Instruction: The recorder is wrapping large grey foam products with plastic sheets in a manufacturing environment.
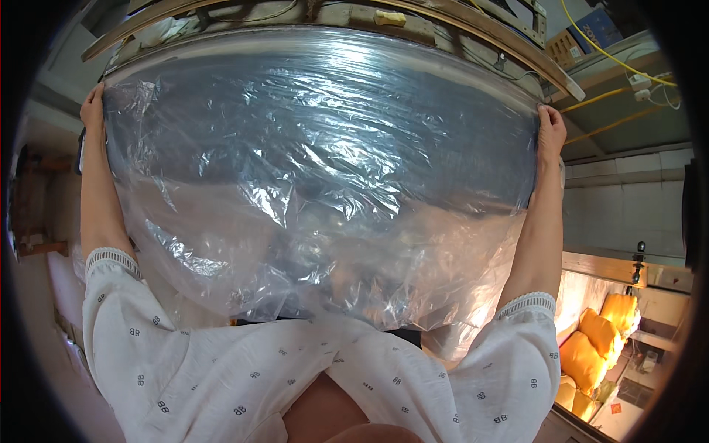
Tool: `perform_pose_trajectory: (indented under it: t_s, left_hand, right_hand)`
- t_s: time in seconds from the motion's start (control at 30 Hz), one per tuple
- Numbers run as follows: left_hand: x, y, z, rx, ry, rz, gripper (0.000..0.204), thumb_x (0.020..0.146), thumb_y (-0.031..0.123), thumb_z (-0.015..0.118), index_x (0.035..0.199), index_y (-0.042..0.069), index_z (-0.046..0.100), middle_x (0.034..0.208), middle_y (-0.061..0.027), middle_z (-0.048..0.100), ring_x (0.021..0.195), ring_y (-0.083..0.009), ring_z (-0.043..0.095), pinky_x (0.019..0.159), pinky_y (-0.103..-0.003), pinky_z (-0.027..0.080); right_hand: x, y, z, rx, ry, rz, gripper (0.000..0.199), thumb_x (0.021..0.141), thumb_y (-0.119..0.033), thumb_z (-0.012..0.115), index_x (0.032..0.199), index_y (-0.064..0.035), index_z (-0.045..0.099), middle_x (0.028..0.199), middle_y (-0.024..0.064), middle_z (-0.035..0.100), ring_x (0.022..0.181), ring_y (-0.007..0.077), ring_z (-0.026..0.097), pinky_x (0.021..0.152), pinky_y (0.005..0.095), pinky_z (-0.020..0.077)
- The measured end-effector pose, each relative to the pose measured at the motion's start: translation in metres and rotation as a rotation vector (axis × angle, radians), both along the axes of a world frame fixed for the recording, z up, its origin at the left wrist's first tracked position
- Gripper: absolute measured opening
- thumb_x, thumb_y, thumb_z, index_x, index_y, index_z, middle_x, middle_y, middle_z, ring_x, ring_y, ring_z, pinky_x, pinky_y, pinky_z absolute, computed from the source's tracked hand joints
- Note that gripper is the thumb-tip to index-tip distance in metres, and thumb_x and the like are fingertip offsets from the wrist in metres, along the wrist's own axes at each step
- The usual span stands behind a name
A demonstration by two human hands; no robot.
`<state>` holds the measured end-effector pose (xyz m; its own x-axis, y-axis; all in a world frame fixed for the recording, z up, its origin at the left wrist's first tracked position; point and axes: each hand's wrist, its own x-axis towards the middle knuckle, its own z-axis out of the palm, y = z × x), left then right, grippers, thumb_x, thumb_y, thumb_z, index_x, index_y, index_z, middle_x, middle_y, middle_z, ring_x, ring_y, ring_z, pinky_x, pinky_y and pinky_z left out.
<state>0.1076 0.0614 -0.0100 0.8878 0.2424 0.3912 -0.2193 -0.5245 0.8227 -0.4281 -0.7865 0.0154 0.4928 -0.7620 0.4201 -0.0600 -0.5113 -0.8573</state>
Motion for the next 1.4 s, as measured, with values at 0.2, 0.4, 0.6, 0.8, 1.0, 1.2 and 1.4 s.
perform_pose_trajectory:
  t_s: [0.2,0.4,0.6,0.8,1.0,1.2,1.4]
  left_hand:
    - [0.003,-0.044,0.017,0.157,0.081,0.059,0.053,0.071,0.049,0.068,0.104,0.008,0.067,0.105,-0.009,0.064,0.098,-0.0181,0.057,0.088,-0.027,0.039]
    - [0.025,-0.04,0.012,0.255,0.051,0.023,0.058,0.069,0.054,0.066,0.105,0.01,0.067,0.105,-0.0094,0.064,0.1,-0.0202,0.056,0.088,-0.029,0.039]
    - [0.07,0.014,-0.009,0.45,0.071,0.265,0.054,0.075,0.052,0.057,0.105,0.007,0.065,0.11,-0.0174,0.06,0.106,-0.029,0.055,0.091,-0.034,0.039]
    - [0.079,0.038,-0.011,0.351,0.068,0.239,0.054,0.078,0.049,0.054,0.106,0.004,0.063,0.108,-0.0182,0.06,0.105,-0.0292,0.055,0.09,-0.035,0.039]
    - [0.037,-0.015,-0.001,0.421,0.155,0.008,0.054,0.079,0.046,0.059,0.107,0.0,0.062,0.104,-0.0128,0.062,0.101,-0.0234,0.055,0.087,-0.03,0.039]
    - [0.001,0.09,0.106,0.111,0.156,-0.148,0.06,0.076,0.048,0.065,0.112,0.0,0.06,0.11,-0.0086,0.061,0.099,-0.0193,0.055,0.087,-0.029,0.04]
    - [-0.095,-0.019,0.156,1.278,-0.263,0.236,0.044,0.081,0.028,0.059,0.116,0.002,0.056,0.11,-0.0168,0.06,0.102,-0.0277,0.057,0.088,-0.035,0.043]
  right_hand:
    - [0.007,-0.007,0.002,-0.045,0.054,-0.06,0.018,0.081,-0.019,0.066,0.085,-0.0018,0.062,0.077,-0.0019,0.056,0.071,0.0067,0.047,0.067,0.0203,0.0394]
    - [0.011,-0.012,-0.002,-0.176,0.078,-0.232,0.027,0.076,-0.025,0.07,0.076,-0.0025,0.053,0.071,-0.0017,0.045,0.065,0.0093,0.042,0.064,0.0227,0.0391]
    - [0.015,-0.011,-0.001,-0.405,0.164,-0.435,0.034,0.073,-0.029,0.068,0.077,-0.0008,0.049,0.074,0.0066,0.049,0.07,0.0194,0.045,0.069,0.0308,0.0405]
    - [0.015,-0.003,0.005,-0.22,0.006,-0.438,0.034,0.081,-0.032,0.059,0.079,0.0005,0.051,0.079,0.0106,0.053,0.077,0.0207,0.048,0.074,0.0309,0.0395]
    - [-0.001,-0.013,0.01,-0.45,0.394,-0.395,0.048,0.087,-0.044,0.045,0.087,0.0022,0.057,0.086,0.0212,0.057,0.089,0.0369,0.054,0.079,0.0423,0.0392]
    - [-0.04,0.041,0.029,-0.363,0.533,0.065,0.032,0.087,-0.035,0.053,0.081,-0.0032,0.053,0.076,0.0043,0.052,0.075,0.0171,0.05,0.069,0.0285,0.0378]
    - [-0.079,0.133,0.077,0.203,0.295,0.402,0.019,0.089,-0.024,0.055,0.077,-0.0104,0.048,0.071,-0.0092,0.036,0.067,0.0008,0.032,0.058,0.0175,0.0254]
